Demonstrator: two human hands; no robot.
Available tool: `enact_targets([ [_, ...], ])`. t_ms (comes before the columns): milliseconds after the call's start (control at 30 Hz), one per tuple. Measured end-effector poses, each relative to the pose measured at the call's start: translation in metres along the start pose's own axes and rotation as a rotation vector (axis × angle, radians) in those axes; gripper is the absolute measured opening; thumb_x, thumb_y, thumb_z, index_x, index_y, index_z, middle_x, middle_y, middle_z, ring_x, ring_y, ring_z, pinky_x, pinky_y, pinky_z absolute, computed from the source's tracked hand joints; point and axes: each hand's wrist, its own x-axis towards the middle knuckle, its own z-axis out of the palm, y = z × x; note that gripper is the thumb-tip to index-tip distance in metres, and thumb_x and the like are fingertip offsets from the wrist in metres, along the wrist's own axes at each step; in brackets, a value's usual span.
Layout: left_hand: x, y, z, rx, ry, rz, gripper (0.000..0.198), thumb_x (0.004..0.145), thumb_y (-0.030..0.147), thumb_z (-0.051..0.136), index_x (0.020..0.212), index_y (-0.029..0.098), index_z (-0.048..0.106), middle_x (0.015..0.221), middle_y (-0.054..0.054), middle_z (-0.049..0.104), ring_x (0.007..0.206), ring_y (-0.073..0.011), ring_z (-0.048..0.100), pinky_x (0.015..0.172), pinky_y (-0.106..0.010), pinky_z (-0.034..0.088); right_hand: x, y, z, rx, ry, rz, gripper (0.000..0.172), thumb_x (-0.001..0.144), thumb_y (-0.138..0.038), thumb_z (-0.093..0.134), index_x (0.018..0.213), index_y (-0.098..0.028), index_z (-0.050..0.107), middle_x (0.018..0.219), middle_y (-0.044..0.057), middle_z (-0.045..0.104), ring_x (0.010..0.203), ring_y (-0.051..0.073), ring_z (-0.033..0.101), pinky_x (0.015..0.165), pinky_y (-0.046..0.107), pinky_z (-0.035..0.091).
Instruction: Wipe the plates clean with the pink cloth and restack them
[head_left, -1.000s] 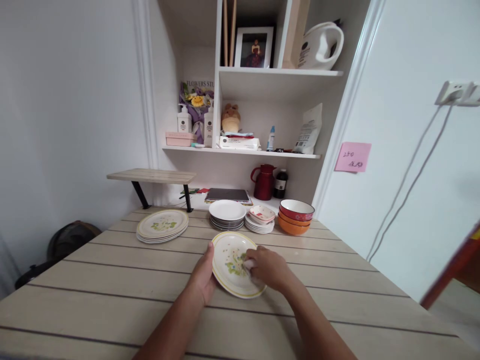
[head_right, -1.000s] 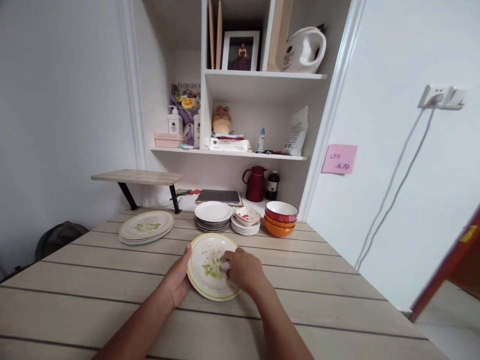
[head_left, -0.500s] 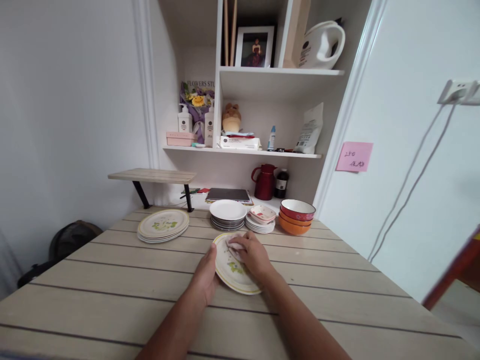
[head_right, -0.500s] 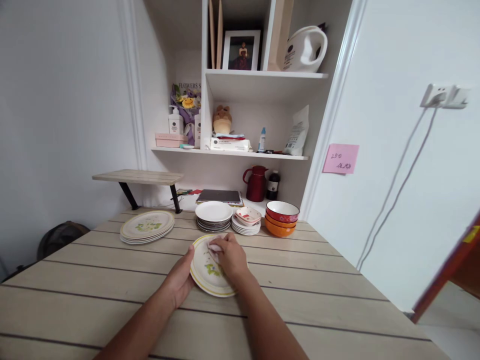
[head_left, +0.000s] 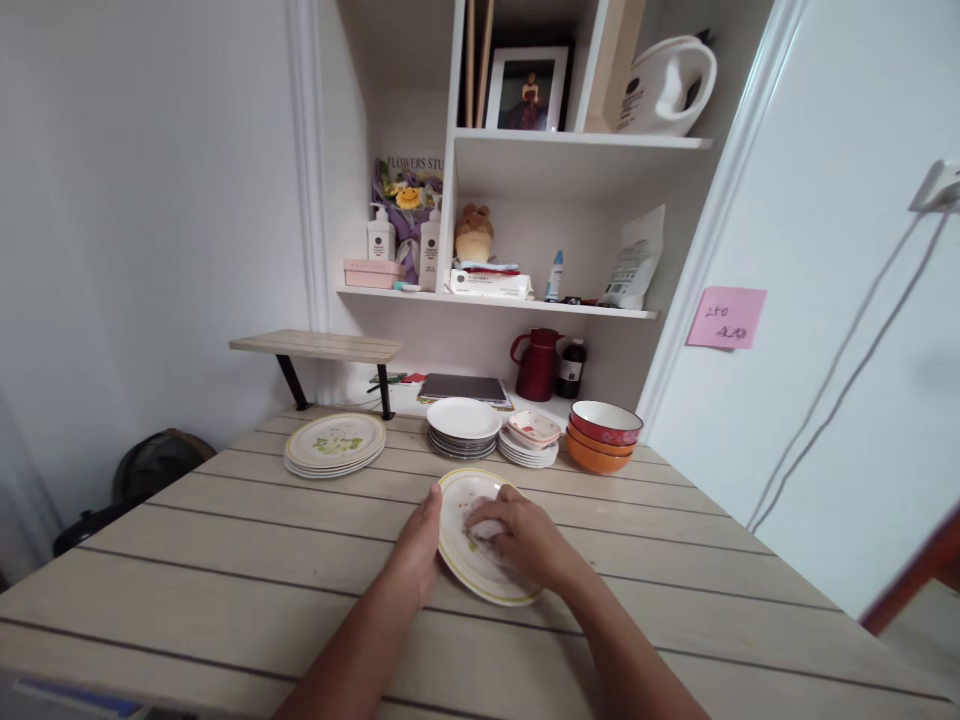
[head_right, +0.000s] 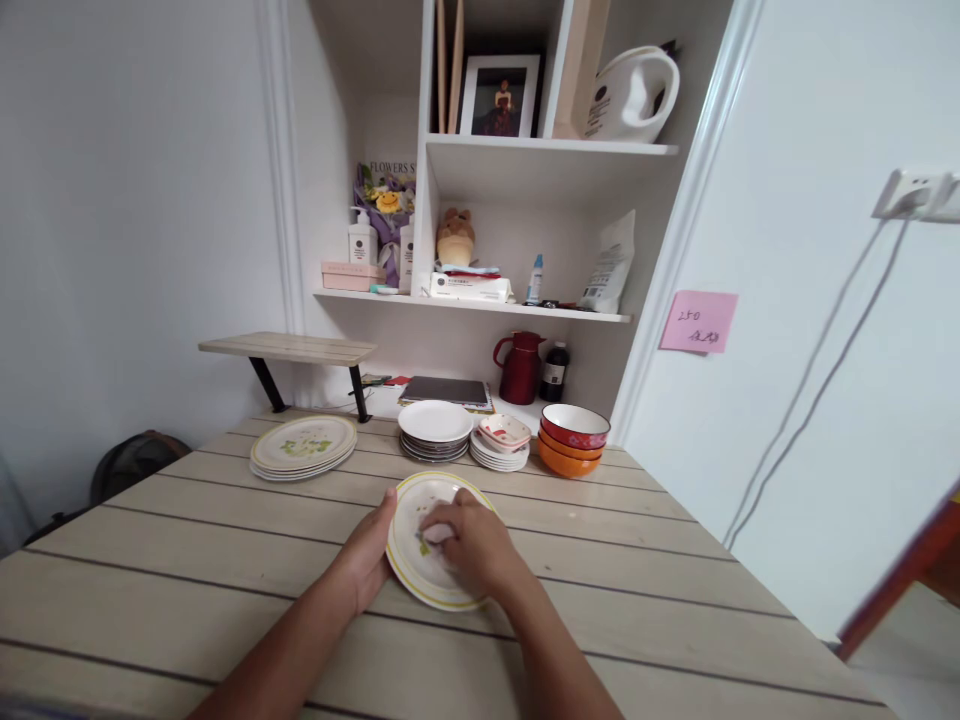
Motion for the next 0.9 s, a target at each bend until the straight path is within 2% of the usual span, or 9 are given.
enact_targets([
  [100, 0.000, 0.000, 0.002, 0.006, -0.050, 0.020, 0.048, 0.090, 0.048, 0.049, 0.120, 0.012, 0.063, 0.118, -0.016, 0.068, 0.111, -0.0266, 0.063, 0.098, -0.040, 0.048, 0.012, -0.011, 0.017, 0.100, 0.091, -0.109, 0.046, 0.075, -0.009, 0.057, 0.111, -0.035, 0.069, 0.097, 0.001, 0.055, 0.090, 0.015, 0.057, 0.080, 0.023, 0.041],
  [200, 0.001, 0.000, 0.004, 0.008, -0.073, 0.041, 0.046, 0.092, 0.045, 0.047, 0.123, 0.014, 0.061, 0.120, -0.015, 0.067, 0.113, -0.0256, 0.062, 0.100, -0.040, 0.046, 0.028, -0.008, 0.023, 0.117, 0.216, -0.113, 0.039, 0.082, -0.013, 0.055, 0.113, -0.034, 0.068, 0.100, 0.003, 0.054, 0.093, 0.015, 0.056, 0.082, 0.023, 0.042],
  [300, 0.002, -0.001, 0.005, 0.041, -0.046, 0.056, 0.041, 0.090, 0.037, 0.053, 0.124, 0.014, 0.060, 0.120, -0.015, 0.068, 0.113, -0.0257, 0.063, 0.100, -0.040, 0.046, 0.037, 0.007, 0.016, 0.015, 0.291, 0.023, 0.031, 0.086, -0.023, 0.055, 0.113, -0.033, 0.068, 0.106, 0.004, 0.055, 0.095, 0.017, 0.057, 0.083, 0.026, 0.042],
  [400, 0.003, -0.001, 0.004, 0.064, -0.006, 0.039, 0.040, 0.087, 0.032, 0.059, 0.122, 0.012, 0.061, 0.114, -0.017, 0.070, 0.110, -0.0277, 0.064, 0.098, -0.042, 0.047, 0.035, 0.024, 0.002, -0.121, 0.289, 0.208, 0.033, 0.086, -0.023, 0.054, 0.113, -0.036, 0.067, 0.107, 0.003, 0.056, 0.094, 0.018, 0.057, 0.078, 0.025, 0.040],
  [533, 0.004, -0.002, 0.001, 0.043, 0.007, 0.017, 0.043, 0.085, 0.033, 0.063, 0.121, 0.010, 0.062, 0.109, -0.019, 0.072, 0.107, -0.0300, 0.065, 0.096, -0.044, 0.048, 0.021, 0.036, -0.016, -0.236, 0.160, 0.326, 0.029, 0.083, -0.028, 0.055, 0.109, -0.033, 0.068, 0.103, 0.004, 0.059, 0.085, 0.017, 0.059, 0.069, 0.025, 0.038],
  [667, 0.004, -0.004, -0.003, 0.014, 0.013, 0.027, 0.046, 0.085, 0.035, 0.063, 0.123, 0.010, 0.060, 0.110, -0.019, 0.071, 0.108, -0.0301, 0.065, 0.097, -0.044, 0.048, 0.003, 0.034, -0.029, -0.319, -0.041, 0.323, 0.028, 0.074, -0.023, 0.060, 0.100, -0.028, 0.069, 0.098, 0.004, 0.064, 0.083, 0.018, 0.060, 0.066, 0.025, 0.036],
  [733, 0.004, -0.005, -0.004, -0.005, 0.015, 0.035, 0.047, 0.084, 0.034, 0.063, 0.124, 0.011, 0.059, 0.112, -0.019, 0.070, 0.108, -0.0299, 0.065, 0.097, -0.044, 0.048, -0.006, 0.028, -0.033, -0.266, -0.148, 0.219, 0.029, 0.069, -0.017, 0.060, 0.094, -0.027, 0.069, 0.095, 0.003, 0.067, 0.085, 0.019, 0.060, 0.068, 0.025, 0.037],
  [800, 0.004, -0.004, -0.004, -0.013, 0.017, 0.036, 0.045, 0.085, 0.034, 0.062, 0.124, 0.011, 0.059, 0.114, -0.018, 0.069, 0.108, -0.0292, 0.065, 0.098, -0.043, 0.048, -0.012, 0.019, -0.032, -0.128, -0.242, 0.044, 0.030, 0.067, -0.014, 0.060, 0.091, -0.027, 0.069, 0.093, 0.000, 0.068, 0.087, 0.018, 0.060, 0.072, 0.025, 0.039],
  [900, 0.004, -0.002, -0.002, -0.030, -0.006, 0.029, 0.043, 0.089, 0.037, 0.056, 0.123, 0.010, 0.059, 0.117, -0.017, 0.069, 0.109, -0.0277, 0.064, 0.099, -0.041, 0.047, -0.010, 0.002, -0.020, 0.099, -0.288, -0.185, 0.033, 0.068, -0.011, 0.060, 0.095, -0.028, 0.070, 0.098, -0.002, 0.067, 0.094, 0.017, 0.059, 0.082, 0.024, 0.041],
])
